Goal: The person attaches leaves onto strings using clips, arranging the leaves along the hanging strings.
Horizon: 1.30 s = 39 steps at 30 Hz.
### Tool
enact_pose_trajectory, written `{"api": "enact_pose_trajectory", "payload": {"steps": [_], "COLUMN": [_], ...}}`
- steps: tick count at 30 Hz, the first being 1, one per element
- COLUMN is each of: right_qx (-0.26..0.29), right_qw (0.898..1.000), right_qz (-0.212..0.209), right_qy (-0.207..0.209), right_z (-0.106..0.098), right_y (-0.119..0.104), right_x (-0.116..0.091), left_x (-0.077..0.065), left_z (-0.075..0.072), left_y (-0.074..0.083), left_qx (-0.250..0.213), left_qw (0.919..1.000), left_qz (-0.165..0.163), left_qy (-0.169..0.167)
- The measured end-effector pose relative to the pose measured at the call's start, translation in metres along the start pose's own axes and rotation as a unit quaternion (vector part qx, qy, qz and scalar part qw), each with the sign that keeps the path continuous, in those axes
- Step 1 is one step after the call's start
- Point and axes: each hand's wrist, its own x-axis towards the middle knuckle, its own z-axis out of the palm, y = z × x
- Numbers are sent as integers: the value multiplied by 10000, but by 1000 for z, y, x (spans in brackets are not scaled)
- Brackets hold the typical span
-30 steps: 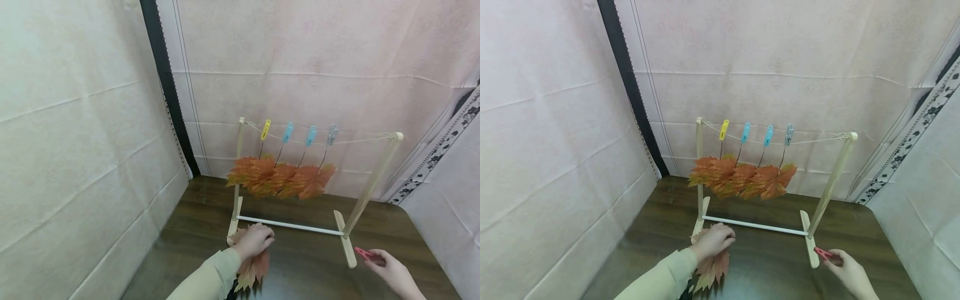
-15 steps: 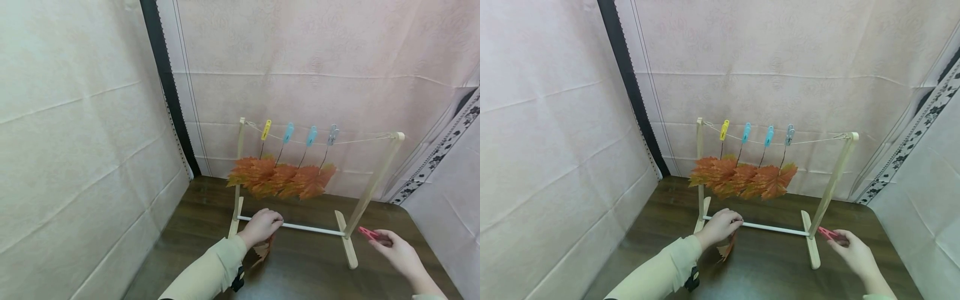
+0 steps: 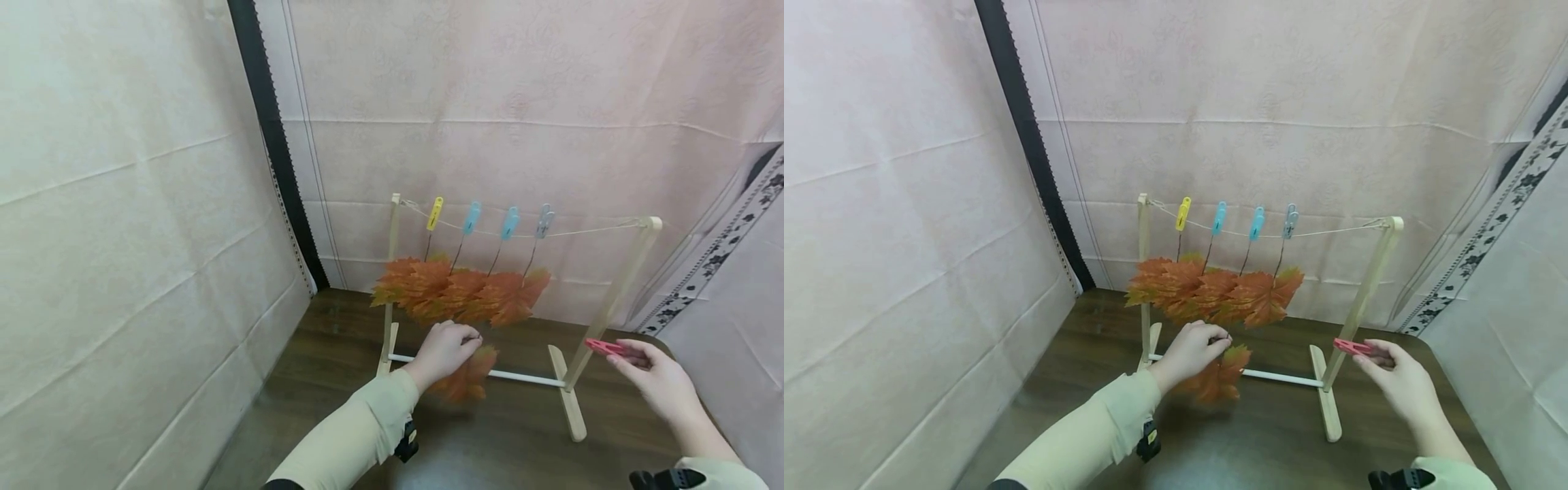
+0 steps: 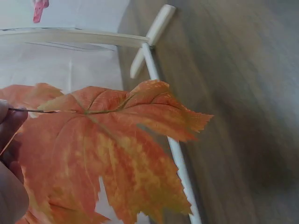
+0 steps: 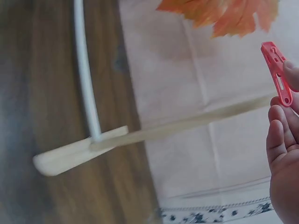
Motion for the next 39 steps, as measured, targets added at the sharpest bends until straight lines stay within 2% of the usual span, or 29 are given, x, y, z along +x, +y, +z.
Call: {"api": "enact_pose_trajectory", "payload": {"steps": [13, 19, 24, 30, 34, 39], "right_qx": [145, 117, 229, 175, 374, 788], "right_qw": [9995, 9992, 9981, 9979, 9957, 9893], "right_qz": [76, -12, -94, 278, 563, 794], "right_qy": [258, 392, 567, 559, 628, 933], "right_z": [-19, -27, -34, -38, -39, -45], "right_y": [-32, -42, -50, -62, -72, -83], "right_x": [19, 28, 34, 39, 43, 52], "left_x": [23, 37, 43, 49, 55, 66], "left_z": [-7, -18, -22, -20, -20, -25], "left_y": [26, 41, 49, 58, 64, 75], "left_qx": [81, -140, -400, -605, -622, -1136], "left_qw": [9994, 9982, 9969, 9949, 9948, 9889], "left_qz": [-38, -77, -263, -369, -401, -598], "left_qy": [323, 586, 622, 715, 701, 747]}}
